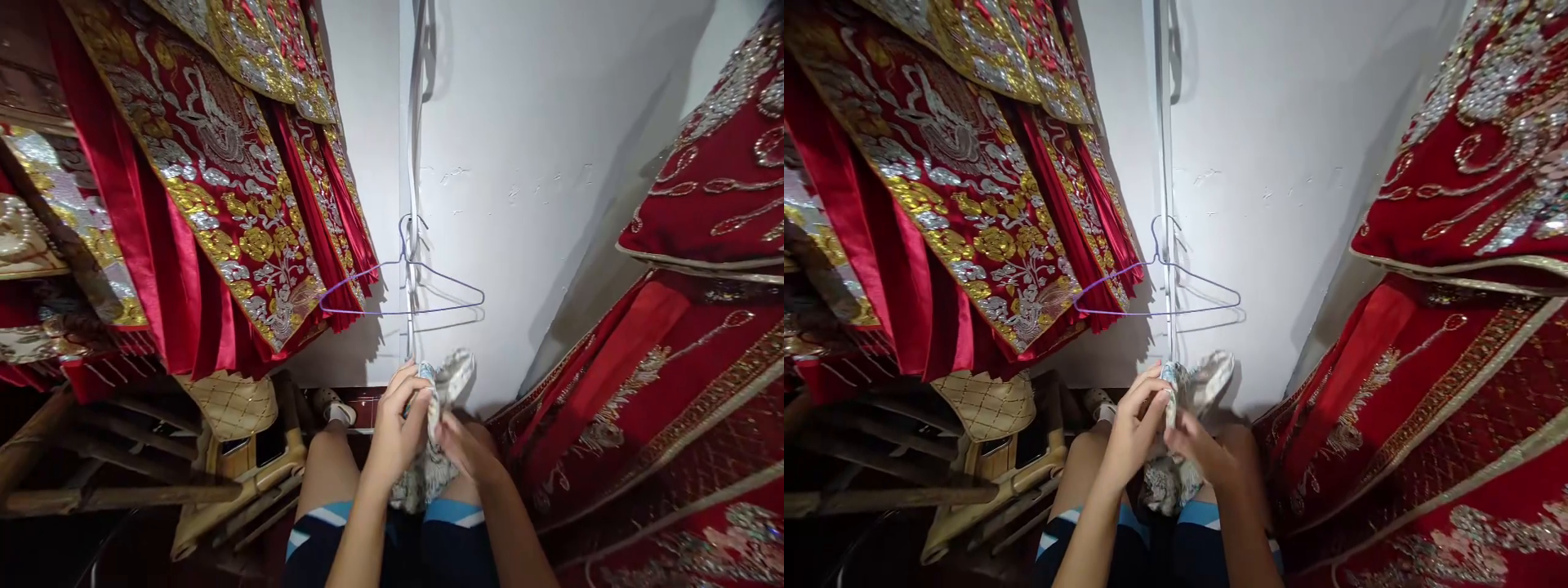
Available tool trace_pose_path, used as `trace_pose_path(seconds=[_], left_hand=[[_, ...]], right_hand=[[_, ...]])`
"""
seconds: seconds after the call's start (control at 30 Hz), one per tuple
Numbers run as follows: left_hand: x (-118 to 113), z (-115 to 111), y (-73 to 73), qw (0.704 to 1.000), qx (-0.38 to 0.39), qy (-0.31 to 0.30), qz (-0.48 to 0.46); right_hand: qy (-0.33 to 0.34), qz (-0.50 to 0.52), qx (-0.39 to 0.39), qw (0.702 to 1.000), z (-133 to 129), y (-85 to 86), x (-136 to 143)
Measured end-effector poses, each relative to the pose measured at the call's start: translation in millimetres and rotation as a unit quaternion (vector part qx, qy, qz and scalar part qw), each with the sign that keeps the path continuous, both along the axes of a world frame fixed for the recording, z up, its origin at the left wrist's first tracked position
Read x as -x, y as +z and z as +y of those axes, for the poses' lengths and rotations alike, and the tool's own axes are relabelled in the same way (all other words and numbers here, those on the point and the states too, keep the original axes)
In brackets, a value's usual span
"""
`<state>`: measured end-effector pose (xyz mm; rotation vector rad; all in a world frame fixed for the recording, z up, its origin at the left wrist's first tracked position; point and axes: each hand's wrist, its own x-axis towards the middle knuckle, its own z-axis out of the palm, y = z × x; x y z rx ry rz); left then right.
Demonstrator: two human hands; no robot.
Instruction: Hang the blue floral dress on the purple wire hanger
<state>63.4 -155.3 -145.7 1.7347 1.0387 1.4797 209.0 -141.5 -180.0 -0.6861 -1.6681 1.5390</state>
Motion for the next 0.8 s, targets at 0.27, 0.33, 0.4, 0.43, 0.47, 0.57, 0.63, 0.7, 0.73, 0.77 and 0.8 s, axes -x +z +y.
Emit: trace_pose_path(seconds=[0.27, 0.33, 0.4, 0.43, 0.47, 0.57, 0.63, 0.7, 0.73, 0.77, 0.8], left_hand=[[52.8, -2.3, -38.7, 0.980, 0.111, -0.128, 0.107], [65.8, -4.8, -47.8, 0.958, 0.123, -0.152, 0.209], [80.4, -9.2, -51.2, 0.935, 0.167, -0.176, 0.258], [87.9, -12.1, -50.2, 0.928, 0.200, -0.194, 0.247], [94.9, -15.4, -47.6, 0.925, 0.228, -0.210, 0.220], [108.9, -23.5, -31.4, 0.939, 0.204, -0.202, 0.187], [110.3, -25.1, -18.4, 0.948, 0.159, -0.169, 0.216], [105.9, -23.8, -8.3, 0.951, 0.147, -0.165, 0.218], [102.1, -23.0, -5.1, 0.950, 0.146, -0.178, 0.211], [97.7, -22.4, -3.4, 0.947, 0.143, -0.195, 0.211], [92.9, -22.5, -3.1, 0.942, 0.141, -0.211, 0.220]], right_hand=[[0.244, -0.116, 0.087, 0.959, 10.1, 40.9, -11.3], [0.262, -0.161, 0.044, 0.951, 20.4, 61.5, -19.5], [0.236, -0.213, -0.008, 0.948, 30.5, 84.4, -30.4], [0.214, -0.231, -0.026, 0.949, 34.9, 95.6, -35.4], [0.190, -0.241, -0.034, 0.951, 38.4, 105.8, -39.0], [0.158, -0.249, -0.019, 0.955, 41.7, 126.8, -36.0], [0.192, -0.243, -0.005, 0.951, 38.7, 132.1, -23.8], [0.231, -0.222, 0.011, 0.947, 35.1, 133.3, -10.7], [0.238, -0.206, 0.023, 0.949, 34.0, 133.7, -6.0], [0.234, -0.188, 0.037, 0.953, 33.5, 134.8, -3.2], [0.219, -0.170, 0.047, 0.960, 33.7, 137.0, -2.4]])
